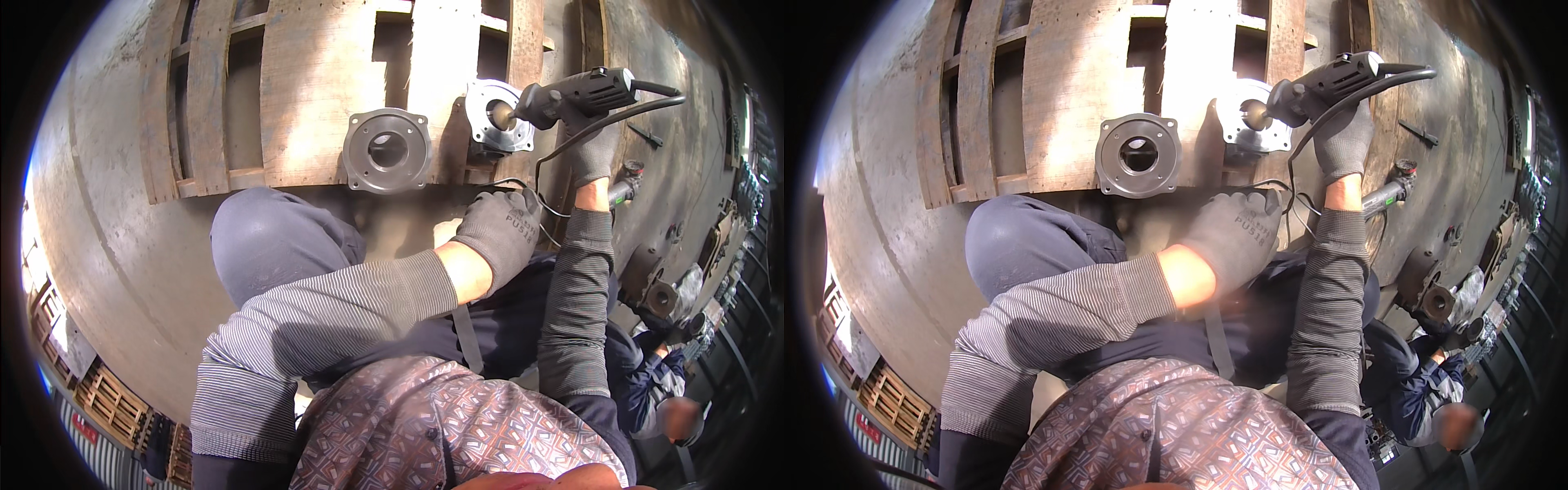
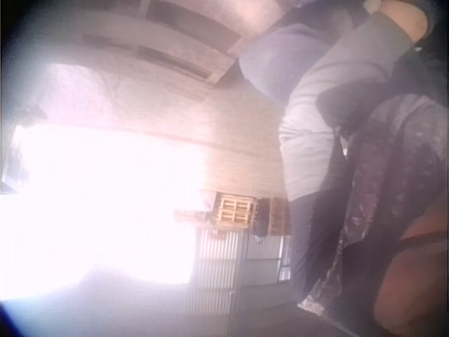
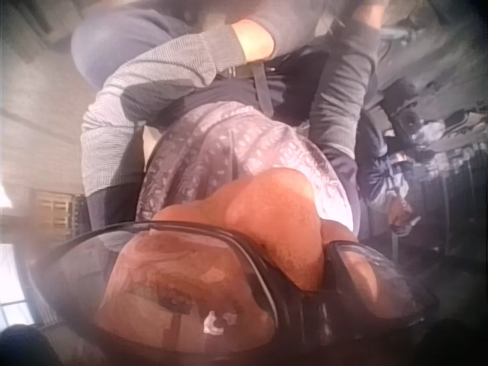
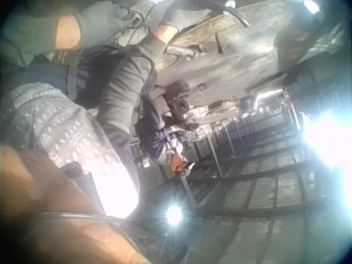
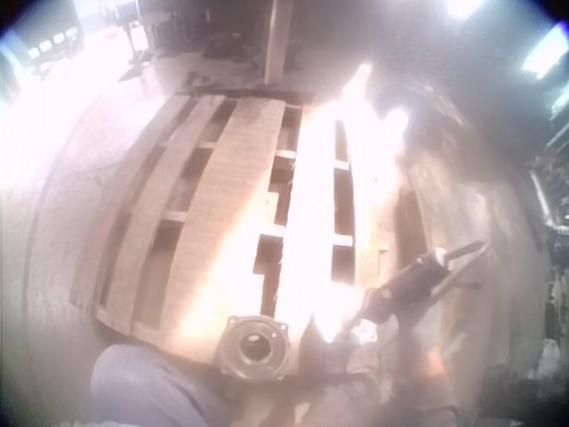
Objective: The person sits on the floor and uses a handheld rotary tool to grind the inner and outer surfaces of two metal flanges placed on a wooden pallet. The person repeatedly repositions the parts and the tool to access different areas, then sets the tool down and inspects the parts.
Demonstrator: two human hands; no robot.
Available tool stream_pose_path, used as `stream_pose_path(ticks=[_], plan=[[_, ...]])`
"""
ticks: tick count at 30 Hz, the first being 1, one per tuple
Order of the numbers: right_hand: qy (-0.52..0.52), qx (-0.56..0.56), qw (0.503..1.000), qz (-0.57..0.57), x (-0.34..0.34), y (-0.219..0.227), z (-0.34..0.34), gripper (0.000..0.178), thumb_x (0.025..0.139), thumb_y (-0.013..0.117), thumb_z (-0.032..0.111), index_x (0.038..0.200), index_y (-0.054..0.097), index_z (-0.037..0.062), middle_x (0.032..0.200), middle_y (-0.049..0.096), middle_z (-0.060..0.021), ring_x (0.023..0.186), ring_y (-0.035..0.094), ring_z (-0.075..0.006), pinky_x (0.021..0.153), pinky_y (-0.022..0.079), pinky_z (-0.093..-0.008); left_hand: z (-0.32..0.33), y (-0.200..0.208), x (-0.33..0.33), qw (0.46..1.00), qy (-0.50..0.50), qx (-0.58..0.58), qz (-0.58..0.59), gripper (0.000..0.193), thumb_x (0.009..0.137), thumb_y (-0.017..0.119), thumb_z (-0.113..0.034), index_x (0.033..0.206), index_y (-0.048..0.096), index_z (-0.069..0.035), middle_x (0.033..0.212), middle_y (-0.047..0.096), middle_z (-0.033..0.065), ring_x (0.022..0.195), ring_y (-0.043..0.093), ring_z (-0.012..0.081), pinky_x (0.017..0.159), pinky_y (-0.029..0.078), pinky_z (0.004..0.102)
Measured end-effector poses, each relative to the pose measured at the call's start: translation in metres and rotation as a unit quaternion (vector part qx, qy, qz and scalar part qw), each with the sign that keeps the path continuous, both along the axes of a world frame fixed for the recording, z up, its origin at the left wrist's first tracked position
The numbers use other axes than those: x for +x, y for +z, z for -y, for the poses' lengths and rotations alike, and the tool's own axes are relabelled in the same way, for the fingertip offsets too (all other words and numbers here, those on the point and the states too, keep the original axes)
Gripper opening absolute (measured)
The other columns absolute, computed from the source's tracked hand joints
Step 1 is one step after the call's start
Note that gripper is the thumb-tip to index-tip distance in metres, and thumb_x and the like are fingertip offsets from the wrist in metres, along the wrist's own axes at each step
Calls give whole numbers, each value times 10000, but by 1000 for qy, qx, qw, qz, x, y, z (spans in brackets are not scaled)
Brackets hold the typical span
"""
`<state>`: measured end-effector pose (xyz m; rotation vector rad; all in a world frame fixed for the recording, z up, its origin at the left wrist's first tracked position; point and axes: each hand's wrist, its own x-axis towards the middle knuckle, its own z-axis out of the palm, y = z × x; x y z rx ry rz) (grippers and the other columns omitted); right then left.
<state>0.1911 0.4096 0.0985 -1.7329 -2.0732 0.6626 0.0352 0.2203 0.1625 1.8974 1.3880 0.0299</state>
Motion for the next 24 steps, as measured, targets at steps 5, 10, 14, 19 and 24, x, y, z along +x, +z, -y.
stream_pose_path(ticks=[5, 10, 14, 19, 24], plan=[[-14, 14, 998, -60, 2, 13, 3, 550, 804, 921, 338, 1199, 704, 22, 1086, 783, -144, 1023, 765, -304, 885, 583, -404, -6, 4, -2, 997, -52, -49, -13, 452, 1034, 577, -292, 1335, 572, 45, 1119, 700, 123, 1061, 697, 288, 870, 551, 408], [14, 9, 994, -104, -7, -3, 13, 570, 827, 911, 367, 1221, 685, 23, 1056, 786, -144, 1001, 770, -295, 865, 587, -398, -5, 2, -1, 999, -34, -24, -8, 461, 1039, 572, -308, 1340, 564, 41, 1110, 702, 127, 1056, 694, 286, 876, 546, 407], [-4, 34, 999, -42, -2, -15, 14, 599, 852, 877, 456, 1215, 682, 21, 1053, 788, -147, 990, 770, -316, 870, 582, -400, -2, 0, 2, 1000, -19, -23, -3, 454, 1034, 577, -287, 1352, 554, 37, 1113, 706, 129, 1050, 697, 287, 881, 549, 407], [-41, -4, 997, -69, 10, -12, -1, 638, 829, 885, 500, 1186, 689, 9, 1060, 773, -181, 993, 754, -330, 884, 572, -390, -4, 3, 3, 998, -33, -45, -41, 442, 1032, 573, -265, 1362, 542, 27, 1134, 707, 132, 1049, 705, 279, 885, 559, 399], [-12, 89, 995, -52, 17, 12, -11, 575, 871, 879, 392, 1247, 662, 16, 1138, 773, -127, 1006, 752, -275, 883, 579, -370, -9, 6, -5, 997, -43, -38, -53, 473, 1031, 559, -257, 1408, 507, 24, 1131, 703, 150, 1040, 704, 282, 871, 571, 383]])
